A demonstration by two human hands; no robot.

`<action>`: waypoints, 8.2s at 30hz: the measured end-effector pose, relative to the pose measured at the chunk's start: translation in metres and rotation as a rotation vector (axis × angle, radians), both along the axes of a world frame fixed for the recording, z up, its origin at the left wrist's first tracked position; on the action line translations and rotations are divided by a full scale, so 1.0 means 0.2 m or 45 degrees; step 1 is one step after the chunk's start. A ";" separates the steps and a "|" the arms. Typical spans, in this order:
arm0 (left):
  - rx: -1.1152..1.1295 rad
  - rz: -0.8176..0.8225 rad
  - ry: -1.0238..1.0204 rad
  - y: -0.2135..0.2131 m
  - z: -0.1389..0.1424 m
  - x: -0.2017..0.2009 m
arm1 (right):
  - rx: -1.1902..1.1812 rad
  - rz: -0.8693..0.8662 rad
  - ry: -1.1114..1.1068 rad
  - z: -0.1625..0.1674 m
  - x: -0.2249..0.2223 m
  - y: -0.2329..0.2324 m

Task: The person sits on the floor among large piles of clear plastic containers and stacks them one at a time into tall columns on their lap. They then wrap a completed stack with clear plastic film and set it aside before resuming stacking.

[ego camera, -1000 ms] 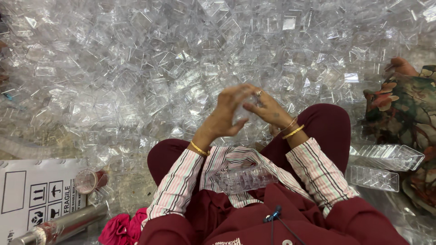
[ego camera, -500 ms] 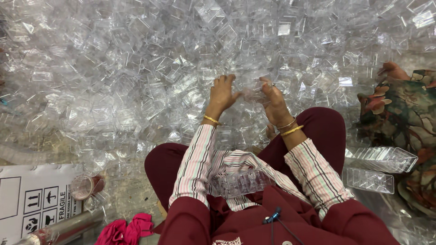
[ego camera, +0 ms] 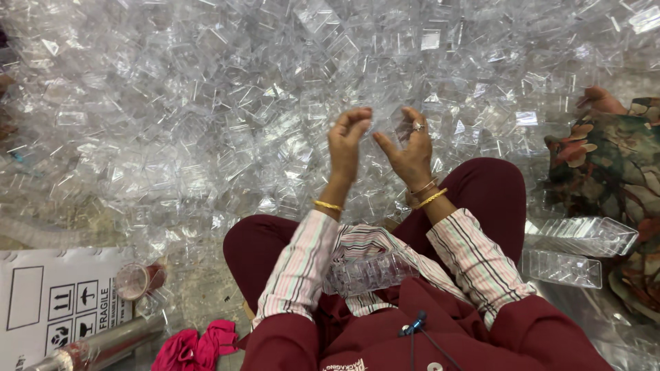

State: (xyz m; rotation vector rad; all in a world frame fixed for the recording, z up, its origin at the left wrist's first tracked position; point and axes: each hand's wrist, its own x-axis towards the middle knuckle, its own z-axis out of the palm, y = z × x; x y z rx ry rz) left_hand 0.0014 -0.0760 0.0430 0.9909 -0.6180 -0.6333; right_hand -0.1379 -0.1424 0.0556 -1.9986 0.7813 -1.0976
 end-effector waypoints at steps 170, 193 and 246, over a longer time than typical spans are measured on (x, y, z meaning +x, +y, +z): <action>0.222 0.367 0.253 0.46 0.04 0.33 | 0.792 0.809 -0.379 -0.06 0.02 0.01; 0.019 0.121 0.012 0.46 -0.01 -0.04 | 0.259 0.922 0.025 -0.01 0.01 0.11; -0.546 -0.015 0.575 1.45 0.48 -0.23 | 0.033 1.223 0.227 -0.01 -0.59 0.37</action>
